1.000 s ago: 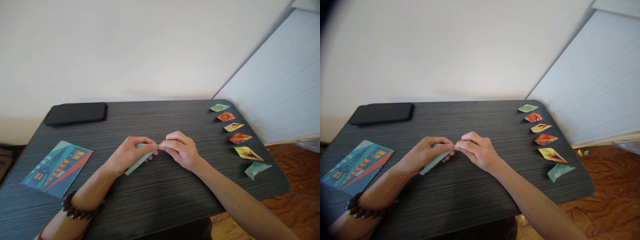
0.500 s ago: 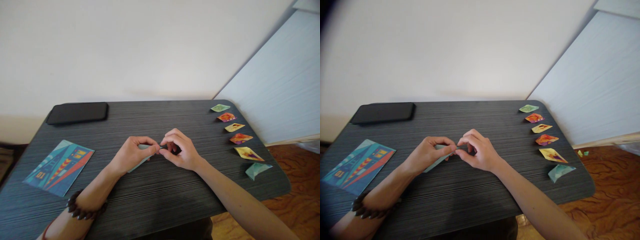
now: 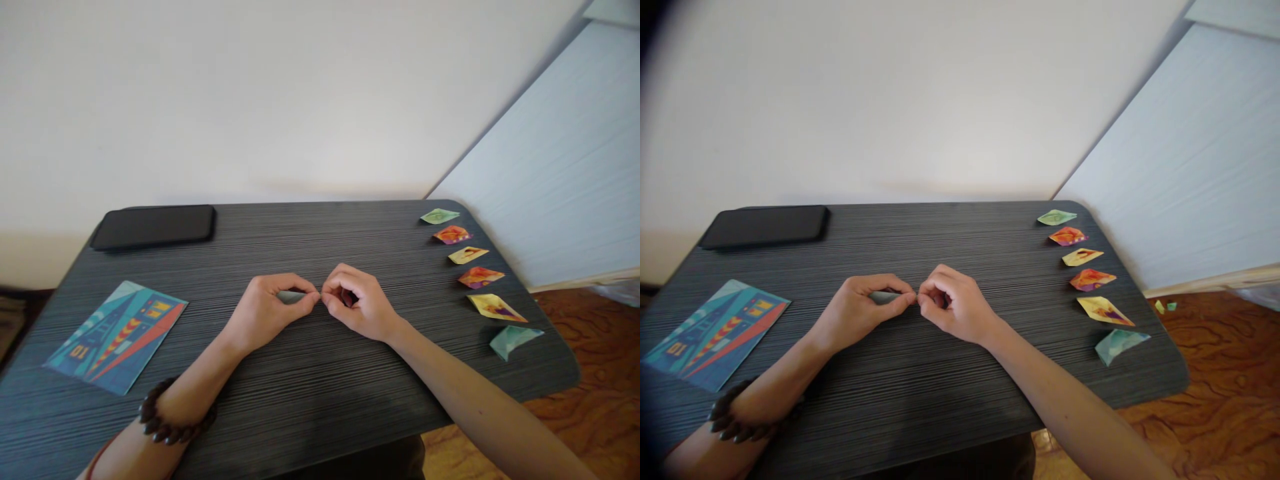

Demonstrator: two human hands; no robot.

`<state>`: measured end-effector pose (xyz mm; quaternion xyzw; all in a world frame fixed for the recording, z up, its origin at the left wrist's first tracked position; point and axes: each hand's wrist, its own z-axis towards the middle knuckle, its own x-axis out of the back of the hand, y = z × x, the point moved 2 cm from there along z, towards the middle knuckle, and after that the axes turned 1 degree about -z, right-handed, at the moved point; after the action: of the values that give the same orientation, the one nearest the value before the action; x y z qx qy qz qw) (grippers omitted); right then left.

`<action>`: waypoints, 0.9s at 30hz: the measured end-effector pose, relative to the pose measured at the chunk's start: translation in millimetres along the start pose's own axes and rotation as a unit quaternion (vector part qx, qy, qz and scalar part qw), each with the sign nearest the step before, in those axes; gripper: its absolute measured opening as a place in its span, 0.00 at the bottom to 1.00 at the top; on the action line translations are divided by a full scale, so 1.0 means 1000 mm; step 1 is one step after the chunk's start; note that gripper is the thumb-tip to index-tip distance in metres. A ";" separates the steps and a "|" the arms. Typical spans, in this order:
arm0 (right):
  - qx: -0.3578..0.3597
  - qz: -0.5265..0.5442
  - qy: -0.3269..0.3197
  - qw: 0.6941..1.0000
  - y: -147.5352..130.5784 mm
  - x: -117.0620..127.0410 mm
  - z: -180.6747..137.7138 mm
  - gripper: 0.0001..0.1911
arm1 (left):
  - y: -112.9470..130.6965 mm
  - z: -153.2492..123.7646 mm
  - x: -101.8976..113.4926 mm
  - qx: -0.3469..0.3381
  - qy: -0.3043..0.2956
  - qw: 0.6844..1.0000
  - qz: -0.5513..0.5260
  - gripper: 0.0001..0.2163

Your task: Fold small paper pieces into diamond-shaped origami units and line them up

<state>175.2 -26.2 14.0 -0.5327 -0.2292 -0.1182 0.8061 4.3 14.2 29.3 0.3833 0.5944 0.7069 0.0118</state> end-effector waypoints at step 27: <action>-0.024 -0.028 -0.031 0.999 -0.001 0.003 0.001 0.04 | -0.004 0.002 0.003 0.028 -0.026 0.999 0.006 0.09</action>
<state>177.3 -25.4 16.9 -0.5484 -0.2663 -0.1293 0.7821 1.7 17.9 27.2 0.4052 0.6110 0.6800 0.0127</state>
